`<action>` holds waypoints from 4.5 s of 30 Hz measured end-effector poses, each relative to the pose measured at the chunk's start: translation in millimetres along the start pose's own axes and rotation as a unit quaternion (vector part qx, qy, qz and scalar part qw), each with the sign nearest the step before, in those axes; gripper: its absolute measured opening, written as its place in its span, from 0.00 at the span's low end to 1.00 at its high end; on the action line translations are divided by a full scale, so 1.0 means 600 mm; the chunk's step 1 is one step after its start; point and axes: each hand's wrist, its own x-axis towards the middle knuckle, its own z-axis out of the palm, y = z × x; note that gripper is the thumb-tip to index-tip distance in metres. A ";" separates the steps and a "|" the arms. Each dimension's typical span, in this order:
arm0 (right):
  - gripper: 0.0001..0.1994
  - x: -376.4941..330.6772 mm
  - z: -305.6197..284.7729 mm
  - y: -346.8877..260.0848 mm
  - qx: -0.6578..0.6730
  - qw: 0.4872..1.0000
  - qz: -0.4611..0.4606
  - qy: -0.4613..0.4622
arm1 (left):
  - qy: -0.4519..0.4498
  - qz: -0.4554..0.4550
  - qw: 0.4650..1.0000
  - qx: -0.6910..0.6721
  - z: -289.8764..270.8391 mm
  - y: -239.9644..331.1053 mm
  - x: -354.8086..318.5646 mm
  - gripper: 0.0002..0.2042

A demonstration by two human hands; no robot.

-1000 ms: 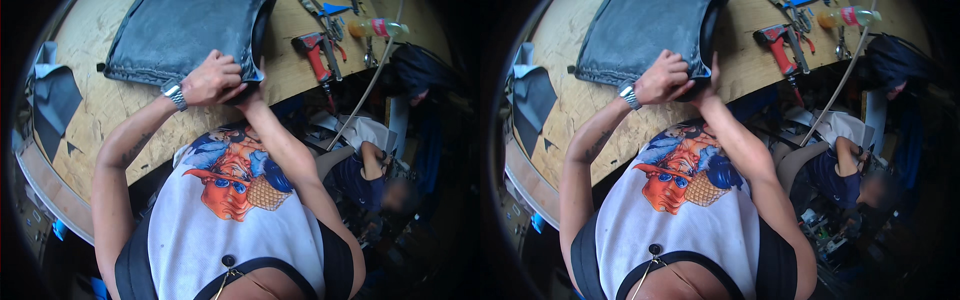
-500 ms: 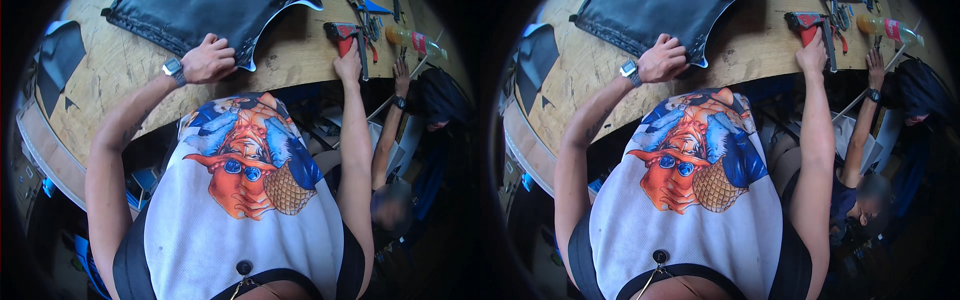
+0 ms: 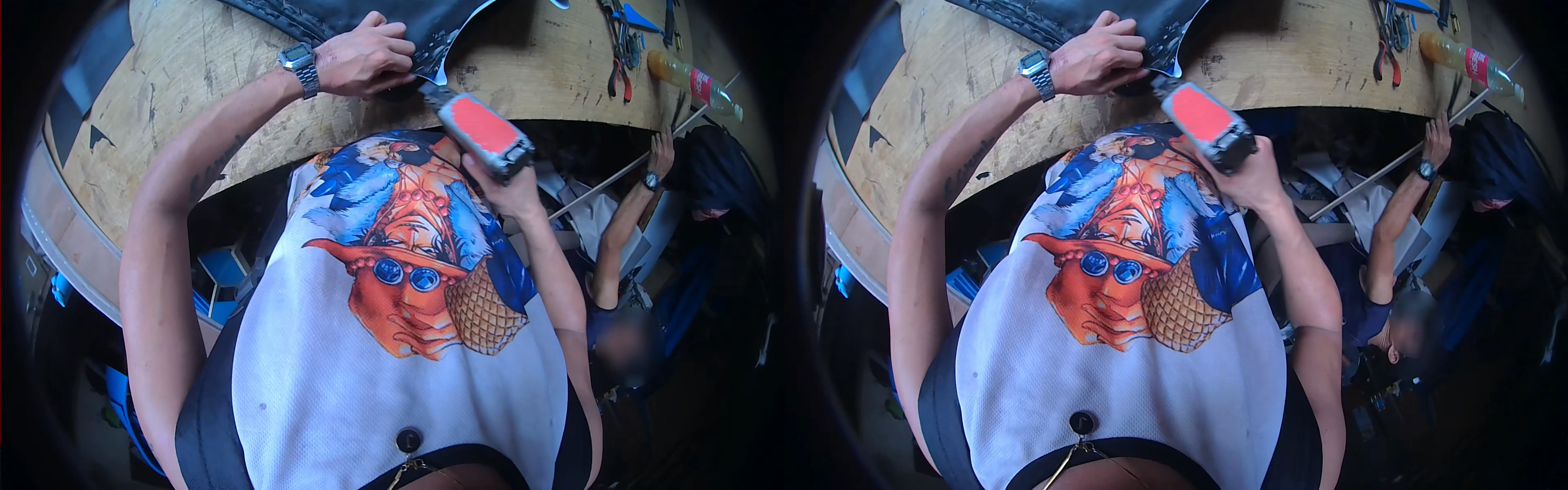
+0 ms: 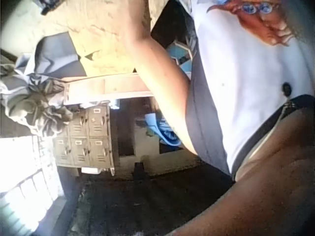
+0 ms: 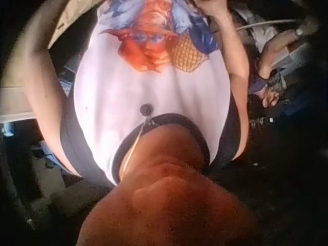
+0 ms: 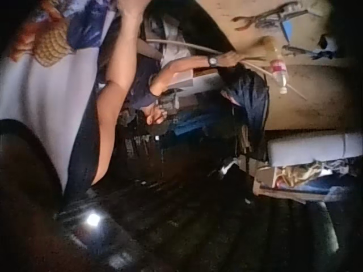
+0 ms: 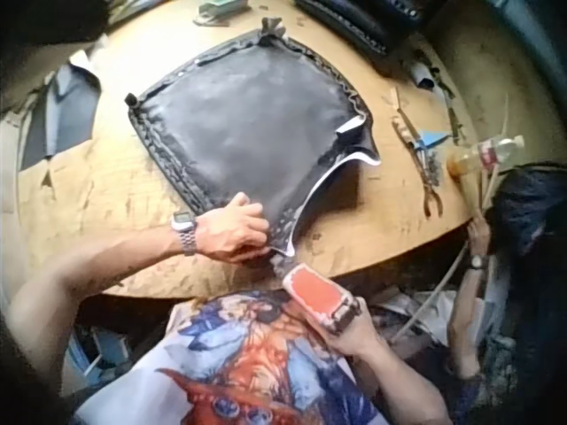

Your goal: Upholstering a seat cushion by stretching fabric and securing it with a pneumatic staple gun.

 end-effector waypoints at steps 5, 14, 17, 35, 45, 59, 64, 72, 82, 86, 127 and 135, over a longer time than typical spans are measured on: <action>0.17 0.013 0.038 -0.008 -0.006 1.000 -0.006 -0.007 | -0.009 -0.011 1.000 0.015 0.003 0.002 -0.003 0.12; 0.18 0.015 0.080 -0.020 0.002 0.997 0.071 0.026 | -0.027 -0.006 0.999 0.028 0.012 0.003 -0.002 0.11; 0.19 0.019 0.087 -0.023 -0.012 0.997 0.069 0.026 | 0.006 0.023 0.999 0.030 0.013 0.002 -0.001 0.11; 0.34 0.233 -0.115 0.201 -0.376 0.900 0.046 0.214 | -0.060 -0.267 0.959 0.072 -0.020 0.049 0.001 0.11; 0.15 0.270 -0.033 -0.006 -0.182 0.900 -0.394 0.052 | 0.308 -0.480 0.818 -0.074 -0.024 0.055 -0.177 0.20; 0.16 0.277 0.019 -0.021 -0.019 0.967 -0.252 0.000 | 0.473 -0.521 0.526 -0.478 0.102 0.147 -0.091 0.21; 0.25 0.229 -0.083 0.087 -0.163 0.942 -0.105 0.275 | 0.422 -0.585 0.660 -0.208 0.083 0.157 -0.094 0.31; 0.43 0.197 -0.108 0.139 -0.403 0.900 0.073 0.149 | 0.288 -0.540 0.791 0.013 0.040 0.070 -0.111 0.12; 0.38 0.228 -0.147 0.152 -0.271 0.941 0.134 0.155 | 0.236 -0.408 0.872 0.136 0.010 0.072 -0.063 0.16; 0.12 0.124 -0.131 0.102 -0.014 0.973 0.164 0.165 | 0.122 -0.321 0.931 0.122 0.005 0.042 -0.058 0.17; 0.36 0.170 -0.164 0.159 -0.226 0.940 0.069 0.246 | 0.073 -0.348 0.931 0.076 0.013 0.048 -0.010 0.20; 0.35 0.227 -0.087 0.149 -0.359 0.906 0.033 0.221 | 0.239 -0.319 0.908 0.131 -0.051 0.025 -0.088 0.12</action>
